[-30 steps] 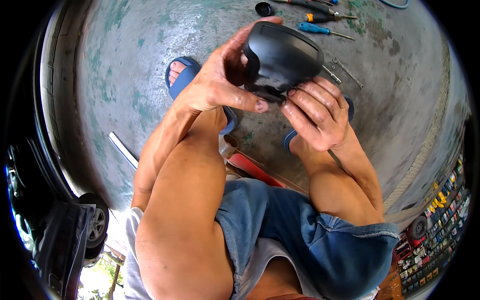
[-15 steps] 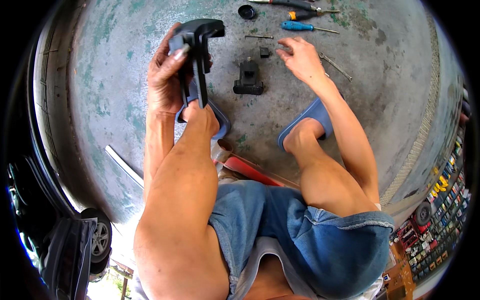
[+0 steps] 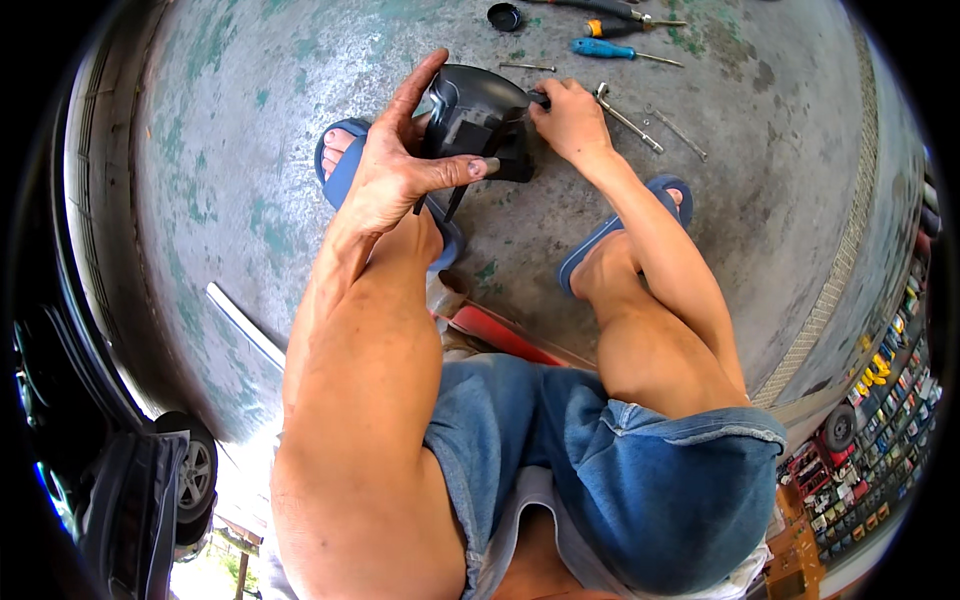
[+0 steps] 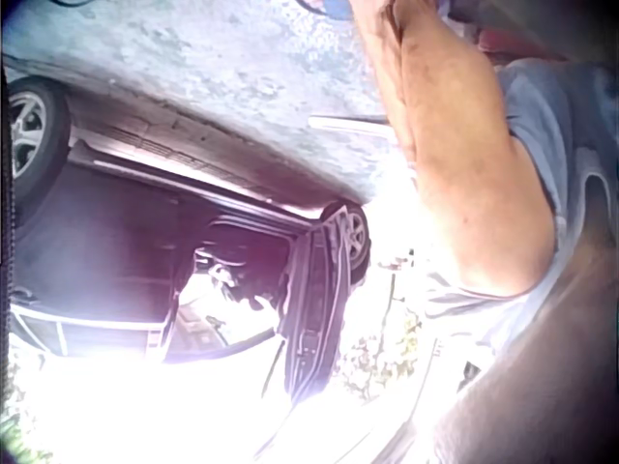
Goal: The person unscrews and removes components from a small black mechanical housing by hand and using a wrench.
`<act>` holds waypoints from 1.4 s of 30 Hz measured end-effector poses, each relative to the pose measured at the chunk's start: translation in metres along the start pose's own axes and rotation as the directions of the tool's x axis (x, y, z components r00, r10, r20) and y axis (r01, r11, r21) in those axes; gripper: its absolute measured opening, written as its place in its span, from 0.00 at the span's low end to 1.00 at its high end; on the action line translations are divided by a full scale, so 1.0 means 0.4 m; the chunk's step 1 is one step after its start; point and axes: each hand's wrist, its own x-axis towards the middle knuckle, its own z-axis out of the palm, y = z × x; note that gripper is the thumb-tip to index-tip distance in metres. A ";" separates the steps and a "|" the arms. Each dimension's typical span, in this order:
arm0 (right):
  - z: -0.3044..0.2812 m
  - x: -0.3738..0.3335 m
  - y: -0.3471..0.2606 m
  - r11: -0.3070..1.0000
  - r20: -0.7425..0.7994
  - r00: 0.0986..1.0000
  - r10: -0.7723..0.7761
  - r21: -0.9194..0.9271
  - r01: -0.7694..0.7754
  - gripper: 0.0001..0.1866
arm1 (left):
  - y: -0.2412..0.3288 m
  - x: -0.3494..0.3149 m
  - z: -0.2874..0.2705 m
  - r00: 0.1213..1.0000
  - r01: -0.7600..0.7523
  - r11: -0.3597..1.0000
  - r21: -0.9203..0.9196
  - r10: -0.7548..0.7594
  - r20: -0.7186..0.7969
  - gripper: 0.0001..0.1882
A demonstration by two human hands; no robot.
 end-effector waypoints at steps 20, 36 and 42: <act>-0.450 -0.124 -0.177 0.575 0.136 0.991 -0.023 0.812 -0.098 0.12 | 0.132 0.104 0.122 0.942 -0.114 0.918 0.380 -0.021 0.334 0.58; -0.416 -0.170 -0.170 0.513 -0.272 0.948 0.166 0.845 0.152 0.07 | 0.126 0.140 0.193 0.873 -0.303 0.925 0.228 0.174 0.456 0.58; -0.444 -0.178 -0.149 0.624 -0.310 0.948 0.066 0.755 0.203 0.08 | 0.140 0.148 0.202 0.886 -0.164 0.973 0.162 0.073 0.457 0.58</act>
